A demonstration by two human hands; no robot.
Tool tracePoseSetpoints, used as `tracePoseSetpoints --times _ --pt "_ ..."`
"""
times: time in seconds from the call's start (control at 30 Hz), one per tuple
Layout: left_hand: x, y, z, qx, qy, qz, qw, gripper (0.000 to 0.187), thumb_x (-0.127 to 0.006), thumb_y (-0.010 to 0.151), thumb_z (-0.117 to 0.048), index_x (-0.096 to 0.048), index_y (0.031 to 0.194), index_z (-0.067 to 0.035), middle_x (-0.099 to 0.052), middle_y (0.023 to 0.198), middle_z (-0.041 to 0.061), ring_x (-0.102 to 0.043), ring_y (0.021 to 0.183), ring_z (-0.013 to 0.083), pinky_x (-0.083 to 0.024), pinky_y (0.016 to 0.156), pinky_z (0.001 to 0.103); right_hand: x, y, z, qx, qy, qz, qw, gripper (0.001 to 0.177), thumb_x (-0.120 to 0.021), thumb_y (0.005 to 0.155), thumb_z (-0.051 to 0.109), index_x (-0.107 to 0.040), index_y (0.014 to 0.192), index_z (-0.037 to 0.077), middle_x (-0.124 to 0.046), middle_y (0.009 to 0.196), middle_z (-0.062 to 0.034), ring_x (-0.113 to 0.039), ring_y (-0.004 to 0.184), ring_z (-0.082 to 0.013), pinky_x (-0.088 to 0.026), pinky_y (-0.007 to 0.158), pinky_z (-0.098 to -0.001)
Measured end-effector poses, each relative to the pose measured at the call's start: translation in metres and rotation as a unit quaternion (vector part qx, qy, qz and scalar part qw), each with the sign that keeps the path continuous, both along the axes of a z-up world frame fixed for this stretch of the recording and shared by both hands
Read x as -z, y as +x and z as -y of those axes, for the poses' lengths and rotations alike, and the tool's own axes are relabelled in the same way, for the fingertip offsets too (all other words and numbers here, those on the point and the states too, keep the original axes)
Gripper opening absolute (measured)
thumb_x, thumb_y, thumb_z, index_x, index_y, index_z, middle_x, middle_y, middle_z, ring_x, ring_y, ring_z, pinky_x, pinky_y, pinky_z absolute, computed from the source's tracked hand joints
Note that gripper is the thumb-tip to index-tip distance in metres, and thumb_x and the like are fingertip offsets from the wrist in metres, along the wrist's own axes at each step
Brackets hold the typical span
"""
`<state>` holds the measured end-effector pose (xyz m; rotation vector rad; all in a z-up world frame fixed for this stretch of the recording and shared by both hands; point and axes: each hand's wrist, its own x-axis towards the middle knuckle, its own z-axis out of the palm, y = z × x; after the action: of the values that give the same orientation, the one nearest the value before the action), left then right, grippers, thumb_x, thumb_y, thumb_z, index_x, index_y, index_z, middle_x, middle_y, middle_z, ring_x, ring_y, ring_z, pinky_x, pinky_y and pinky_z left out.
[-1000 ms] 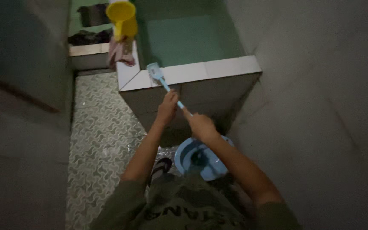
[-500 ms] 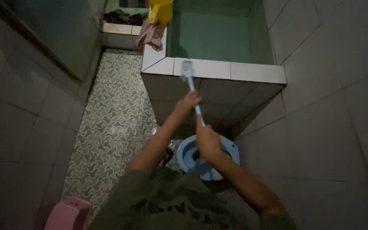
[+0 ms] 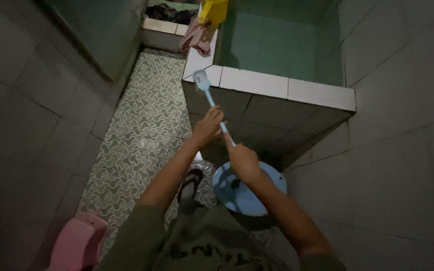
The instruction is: The person uses a long-handled brush to scrub the tiled edges of a water tank and the adjacent wall in a bathroom.
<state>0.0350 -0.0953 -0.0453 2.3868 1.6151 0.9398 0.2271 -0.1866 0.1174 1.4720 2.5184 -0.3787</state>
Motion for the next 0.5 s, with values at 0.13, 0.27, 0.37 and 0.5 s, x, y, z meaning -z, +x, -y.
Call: tracePoseSetpoints --times 0.13,0.27,0.37,0.5 --pt "0.011 -0.015 -0.025 -0.027 0.082 -0.006 0.996 0.029 -0.067 0.099 -0.027 -0.057 0.115 -0.004 -0.054 0.133 0.022 -0.046 0.135 0.0404 -0.050 0.107 0.051 0.008 -0.022 -0.010 -0.019 0.054 -0.028 0.998 0.090 -0.061 0.095 0.006 -0.012 0.170 0.015 -0.072 0.094 -0.0218 -0.072 0.078 -0.0395 -0.059 0.069 -0.0512" --pt "-0.017 -0.011 -0.019 -0.017 0.019 0.023 0.999 0.018 -0.066 0.100 -0.023 -0.060 0.104 -0.007 -0.057 0.118 0.017 -0.046 0.135 0.0419 -0.051 0.102 0.053 -0.019 -0.020 -0.004 -0.005 0.025 -0.020 0.999 0.100 -0.069 0.083 0.009 -0.013 0.165 0.019 -0.071 0.096 -0.0241 -0.071 0.081 -0.0407 -0.059 0.070 -0.0510" --pt "-0.046 0.001 -0.007 0.001 -0.021 0.033 0.999 0.016 -0.064 0.099 -0.020 -0.059 0.105 -0.007 -0.056 0.120 0.016 -0.045 0.136 0.0419 -0.052 0.094 0.053 -0.044 -0.009 -0.004 0.003 -0.025 -0.006 1.000 0.104 -0.069 0.079 0.005 -0.012 0.165 0.024 -0.071 0.097 -0.0225 -0.070 0.083 -0.0408 -0.057 0.073 -0.0519" --pt "-0.069 0.011 -0.023 0.035 -0.046 0.035 0.998 0.017 -0.061 0.098 -0.018 -0.056 0.109 -0.006 -0.054 0.118 0.014 -0.047 0.133 0.0385 -0.054 0.087 0.051 -0.051 -0.010 -0.011 0.056 -0.044 0.052 0.996 0.098 -0.062 0.088 0.006 -0.009 0.168 0.020 -0.072 0.098 -0.0221 -0.072 0.081 -0.0380 -0.060 0.072 -0.0485"
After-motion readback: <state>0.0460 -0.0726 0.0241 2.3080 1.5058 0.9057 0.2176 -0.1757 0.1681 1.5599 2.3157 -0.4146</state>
